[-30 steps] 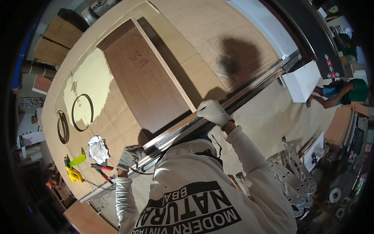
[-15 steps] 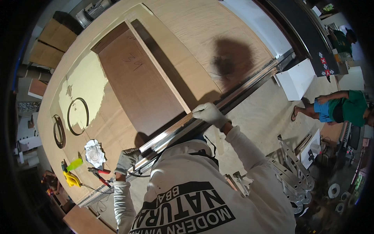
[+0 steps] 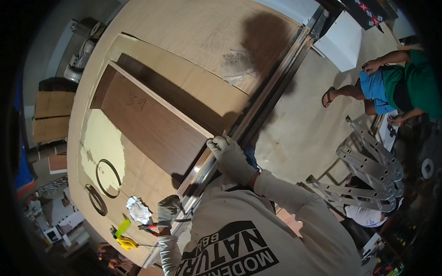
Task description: The person applies a flexible edging strip to the side of a wooden component by hand, using a heat gun and a cloth to bond the adhesive.
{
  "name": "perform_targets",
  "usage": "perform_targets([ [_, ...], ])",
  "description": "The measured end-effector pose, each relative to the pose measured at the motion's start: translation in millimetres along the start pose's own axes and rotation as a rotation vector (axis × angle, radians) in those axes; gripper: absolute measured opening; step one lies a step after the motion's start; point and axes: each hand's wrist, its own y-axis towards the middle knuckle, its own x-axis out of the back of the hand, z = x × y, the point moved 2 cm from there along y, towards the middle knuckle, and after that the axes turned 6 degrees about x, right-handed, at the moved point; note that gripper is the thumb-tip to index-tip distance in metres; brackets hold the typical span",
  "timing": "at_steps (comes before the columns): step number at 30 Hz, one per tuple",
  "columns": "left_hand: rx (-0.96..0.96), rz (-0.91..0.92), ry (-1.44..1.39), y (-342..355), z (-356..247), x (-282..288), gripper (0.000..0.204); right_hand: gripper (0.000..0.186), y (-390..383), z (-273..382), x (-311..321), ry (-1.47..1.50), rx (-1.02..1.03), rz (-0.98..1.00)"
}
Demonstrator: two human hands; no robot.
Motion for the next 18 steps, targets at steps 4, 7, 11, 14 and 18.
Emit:
perform_targets([
  [4,0.419,0.073,-0.429,9.1,-39.5,20.8,0.013,0.046,-11.6,4.3,-15.9,0.183,-0.303,-0.153],
  [7,0.305,0.113,-0.346,10.3,-30.9,20.7,0.016,0.039,-14.7,5.9,-48.6,0.520,-0.626,-0.342],
  [11,0.541,0.188,-0.536,8.3,-50.2,30.6,0.020,0.035,-16.5,18.6,-58.7,0.767,-0.943,-0.457],
  [14,0.351,0.167,-0.464,8.7,-47.1,30.5,0.021,0.040,-13.7,20.6,-59.9,0.787,-0.947,-0.546],
  [18,0.539,0.203,-0.539,12.2,-42.2,27.8,0.022,0.052,-10.2,13.7,-54.9,0.726,-0.956,-0.610],
])
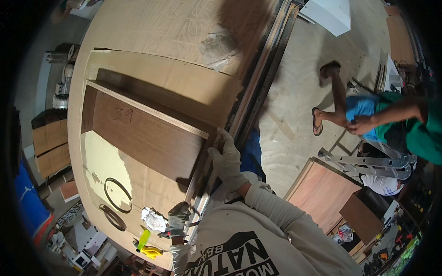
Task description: The person applies a flexible edging strip to the side of a wooden component by hand, using a heat gun and a cloth to bond the adhesive.
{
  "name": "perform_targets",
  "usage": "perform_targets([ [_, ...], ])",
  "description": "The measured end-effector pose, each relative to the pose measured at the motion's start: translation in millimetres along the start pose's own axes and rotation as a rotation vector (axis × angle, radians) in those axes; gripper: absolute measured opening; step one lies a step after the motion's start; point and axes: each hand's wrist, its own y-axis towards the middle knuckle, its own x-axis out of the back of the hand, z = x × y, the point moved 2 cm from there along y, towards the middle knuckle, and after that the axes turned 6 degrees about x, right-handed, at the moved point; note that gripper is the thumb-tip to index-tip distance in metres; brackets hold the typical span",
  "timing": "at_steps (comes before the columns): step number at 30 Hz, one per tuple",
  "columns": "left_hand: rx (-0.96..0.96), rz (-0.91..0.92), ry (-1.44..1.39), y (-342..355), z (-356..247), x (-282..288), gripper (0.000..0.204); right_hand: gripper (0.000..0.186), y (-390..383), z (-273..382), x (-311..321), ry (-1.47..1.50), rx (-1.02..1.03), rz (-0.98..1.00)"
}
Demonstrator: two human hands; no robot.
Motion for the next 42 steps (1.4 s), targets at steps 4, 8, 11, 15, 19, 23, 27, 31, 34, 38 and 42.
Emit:
perform_targets([
  [4,0.052,-0.014,-0.065,-6.4,-3.4,-1.0,0.022,0.047,6.0,4.4,3.0,-0.041,0.091,0.050],
  [8,-0.006,0.000,0.053,-6.9,-8.5,2.1,0.023,0.034,16.5,4.1,7.5,-0.092,0.185,0.054],
  [11,-0.070,-0.001,-0.021,-4.9,-1.3,1.2,0.019,0.032,18.3,10.4,9.4,-0.128,0.179,0.083],
  [15,0.066,-0.067,-0.311,-12.5,8.8,-2.9,0.015,0.032,19.9,10.6,8.5,-0.093,0.083,0.080],
  [19,-0.091,-0.242,-0.124,-24.9,-3.8,-11.8,0.015,0.033,19.1,9.1,8.1,0.036,-0.078,0.092],
  [23,-0.033,-0.210,-0.106,-24.1,-2.3,-7.0,0.015,0.033,19.5,4.2,7.5,-0.010,-0.005,0.087],
  [27,-0.035,-0.208,-0.158,-18.2,-8.3,-12.4,0.016,0.032,20.5,15.0,8.4,-0.132,0.082,0.066],
  [31,-0.050,-0.227,-0.183,-20.0,-5.4,-13.4,0.016,0.031,21.6,15.6,8.7,-0.198,0.213,0.076],
  [34,-0.096,-0.240,-0.152,-19.5,-6.4,-11.9,0.016,0.030,22.0,12.1,9.0,-0.179,0.194,0.084],
  [38,-0.157,-0.252,-0.140,-15.4,3.4,-9.8,0.015,0.029,22.7,6.6,7.6,-0.050,0.013,0.112],
  [42,0.025,-0.175,-0.187,-18.3,-10.3,-7.4,0.016,0.028,26.9,3.2,7.3,-0.049,0.005,0.121],
])
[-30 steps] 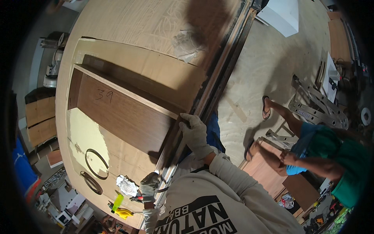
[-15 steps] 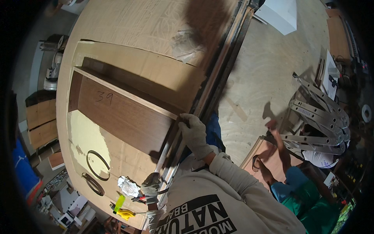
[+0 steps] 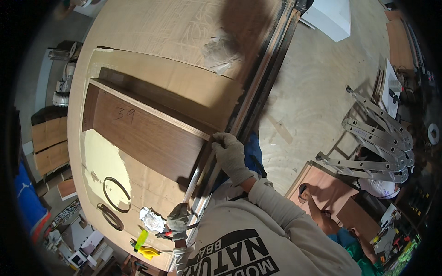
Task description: The person applies a flexible edging strip to the side of a wooden component by hand, using a heat gun and a cloth to bond the adhesive.
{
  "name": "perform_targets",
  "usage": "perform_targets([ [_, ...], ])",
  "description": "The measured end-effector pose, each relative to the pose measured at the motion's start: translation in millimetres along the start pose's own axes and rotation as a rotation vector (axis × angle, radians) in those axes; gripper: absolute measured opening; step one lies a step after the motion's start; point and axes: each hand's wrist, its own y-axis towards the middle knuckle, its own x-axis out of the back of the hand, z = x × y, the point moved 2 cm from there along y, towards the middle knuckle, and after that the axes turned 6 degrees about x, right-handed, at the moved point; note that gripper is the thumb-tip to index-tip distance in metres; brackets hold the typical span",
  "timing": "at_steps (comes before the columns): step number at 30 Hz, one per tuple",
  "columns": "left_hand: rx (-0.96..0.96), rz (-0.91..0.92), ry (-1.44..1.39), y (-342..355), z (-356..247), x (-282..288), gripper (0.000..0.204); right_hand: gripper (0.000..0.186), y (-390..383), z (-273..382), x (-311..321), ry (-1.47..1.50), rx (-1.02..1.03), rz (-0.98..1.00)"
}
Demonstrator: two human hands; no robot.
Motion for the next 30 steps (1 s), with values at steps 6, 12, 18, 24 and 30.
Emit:
perform_targets([
  [6,-0.068,-0.004,0.064,4.4,1.2,-0.1,0.015,0.025,6.1,10.1,7.0,-0.236,0.261,0.047],
  [12,-0.088,0.029,0.079,7.8,2.6,1.9,0.013,0.025,17.3,17.6,12.7,-0.216,0.158,0.146],
  [18,-0.146,0.029,0.097,13.5,2.0,2.1,0.017,0.017,23.1,29.1,14.1,-0.094,-0.023,0.210],
  [24,-0.146,-0.018,0.128,12.0,9.8,5.9,0.018,0.014,22.7,12.2,9.3,0.092,-0.096,0.203],
  [30,-0.087,-0.007,0.097,9.6,12.1,4.9,0.022,0.015,26.6,8.1,11.5,0.161,-0.171,0.211],
])
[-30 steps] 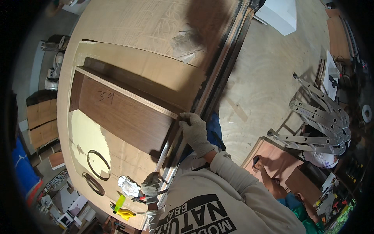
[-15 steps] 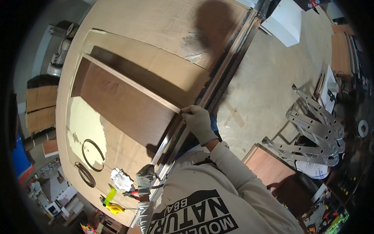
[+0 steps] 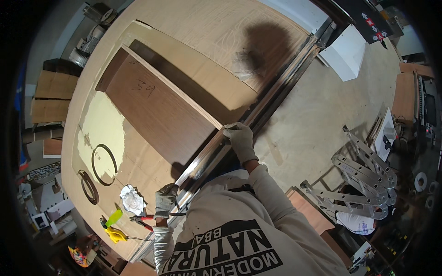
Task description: The person applies a flexible edging strip to the side of a wooden component by hand, using a heat gun and a cloth to bond the adhesive.
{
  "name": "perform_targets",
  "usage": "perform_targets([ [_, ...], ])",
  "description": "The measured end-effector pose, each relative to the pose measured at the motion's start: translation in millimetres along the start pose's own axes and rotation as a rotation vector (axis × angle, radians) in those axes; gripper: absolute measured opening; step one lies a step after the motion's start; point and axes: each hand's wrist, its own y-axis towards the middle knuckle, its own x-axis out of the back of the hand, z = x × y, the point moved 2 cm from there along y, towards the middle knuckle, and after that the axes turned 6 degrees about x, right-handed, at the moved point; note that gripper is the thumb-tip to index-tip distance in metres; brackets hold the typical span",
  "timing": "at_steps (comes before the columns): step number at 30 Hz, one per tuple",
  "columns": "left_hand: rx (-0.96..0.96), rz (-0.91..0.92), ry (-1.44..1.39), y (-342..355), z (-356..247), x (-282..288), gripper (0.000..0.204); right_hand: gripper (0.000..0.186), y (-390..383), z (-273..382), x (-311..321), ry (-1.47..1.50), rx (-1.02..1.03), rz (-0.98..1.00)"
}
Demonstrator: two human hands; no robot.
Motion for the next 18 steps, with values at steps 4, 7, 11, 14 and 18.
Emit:
perform_targets([
  [4,-0.010,0.015,0.009,3.4,3.2,1.2,0.021,0.014,-0.6,0.0,1.3,0.023,0.061,0.000],
  [7,-0.034,0.034,0.054,10.4,14.0,0.1,0.019,0.013,0.0,1.9,3.1,0.044,0.092,0.015],
  [11,-0.221,0.054,0.188,13.3,12.6,2.7,0.020,0.013,-0.1,3.4,6.5,0.027,0.109,0.013],
  [14,-0.112,0.059,0.048,9.7,5.0,-4.3,0.020,0.013,0.9,-4.4,1.4,0.037,0.110,0.006],
  [18,-0.441,0.030,0.343,14.0,22.9,7.7,0.019,0.014,3.0,-9.4,2.0,-0.052,0.249,0.070],
])
